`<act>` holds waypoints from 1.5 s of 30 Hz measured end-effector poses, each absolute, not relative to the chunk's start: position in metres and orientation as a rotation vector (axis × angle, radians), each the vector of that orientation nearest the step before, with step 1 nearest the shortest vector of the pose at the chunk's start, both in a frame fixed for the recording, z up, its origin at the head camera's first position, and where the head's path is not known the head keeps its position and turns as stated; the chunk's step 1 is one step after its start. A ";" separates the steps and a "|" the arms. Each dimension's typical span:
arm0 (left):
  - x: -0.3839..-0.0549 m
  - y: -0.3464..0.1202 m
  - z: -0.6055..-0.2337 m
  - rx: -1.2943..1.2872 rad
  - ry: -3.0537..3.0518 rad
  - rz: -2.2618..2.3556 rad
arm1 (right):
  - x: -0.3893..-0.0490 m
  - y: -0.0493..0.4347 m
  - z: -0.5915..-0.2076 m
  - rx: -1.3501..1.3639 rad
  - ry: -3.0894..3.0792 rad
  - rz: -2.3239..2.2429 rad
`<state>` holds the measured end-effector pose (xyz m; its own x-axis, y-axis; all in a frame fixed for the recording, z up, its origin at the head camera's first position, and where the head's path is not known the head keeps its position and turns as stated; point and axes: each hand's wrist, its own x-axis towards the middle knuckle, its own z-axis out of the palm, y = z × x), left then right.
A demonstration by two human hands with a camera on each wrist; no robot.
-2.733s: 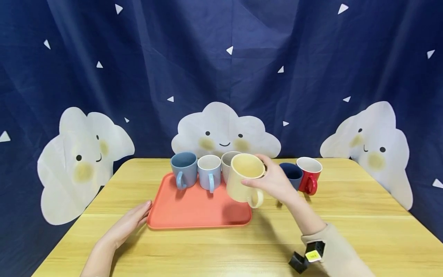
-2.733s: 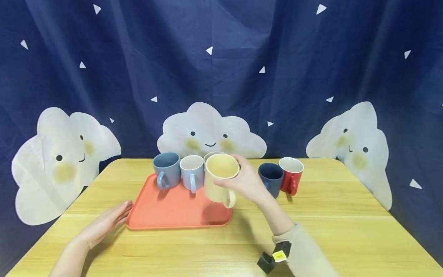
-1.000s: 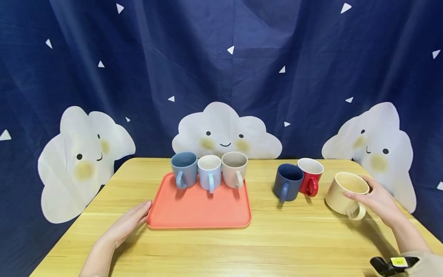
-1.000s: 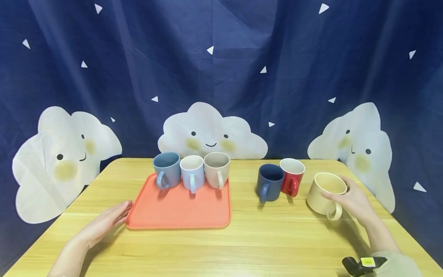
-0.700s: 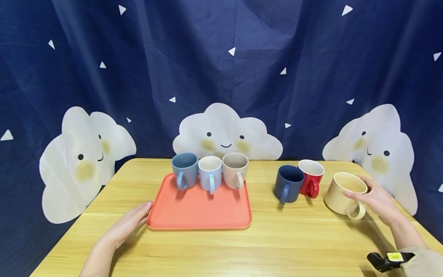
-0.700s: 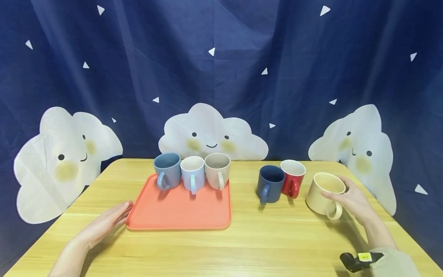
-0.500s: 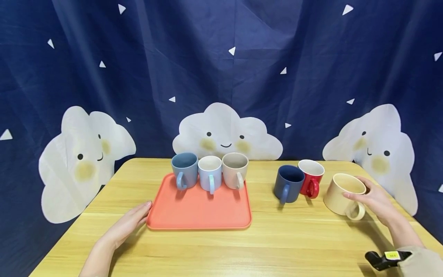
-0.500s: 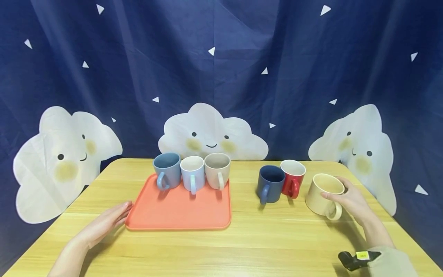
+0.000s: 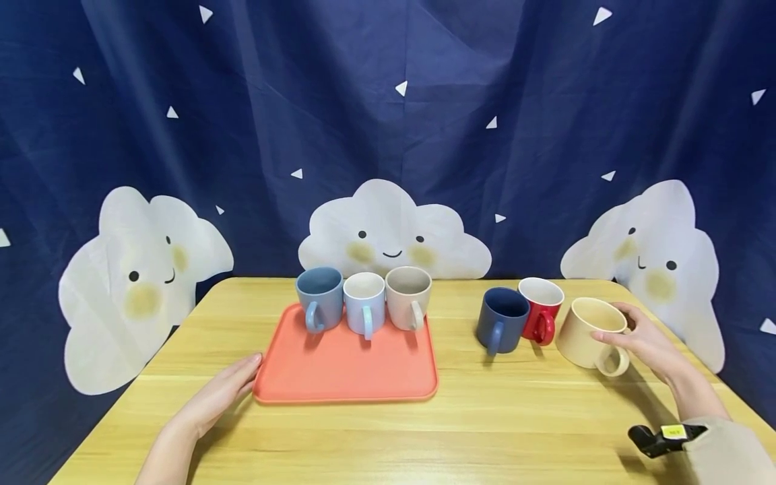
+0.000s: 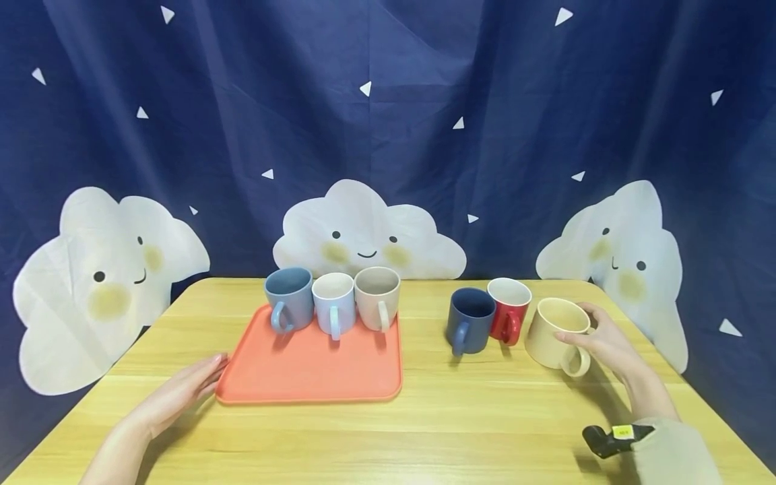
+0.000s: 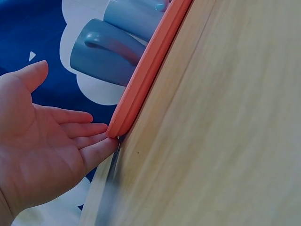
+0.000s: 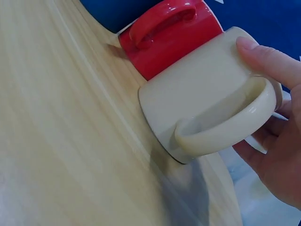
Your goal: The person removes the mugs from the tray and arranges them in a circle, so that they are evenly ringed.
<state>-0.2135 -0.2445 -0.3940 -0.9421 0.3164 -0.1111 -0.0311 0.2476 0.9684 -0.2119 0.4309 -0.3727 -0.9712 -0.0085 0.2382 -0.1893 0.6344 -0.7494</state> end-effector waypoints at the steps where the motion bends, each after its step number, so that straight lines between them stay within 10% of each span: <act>1: -0.213 -0.245 -0.394 0.261 2.241 1.749 | -0.212 0.430 -0.372 0.154 -2.656 1.225; 45: -0.213 -0.243 -0.395 0.299 2.261 1.758 | -0.208 0.390 -0.318 0.185 -2.434 1.130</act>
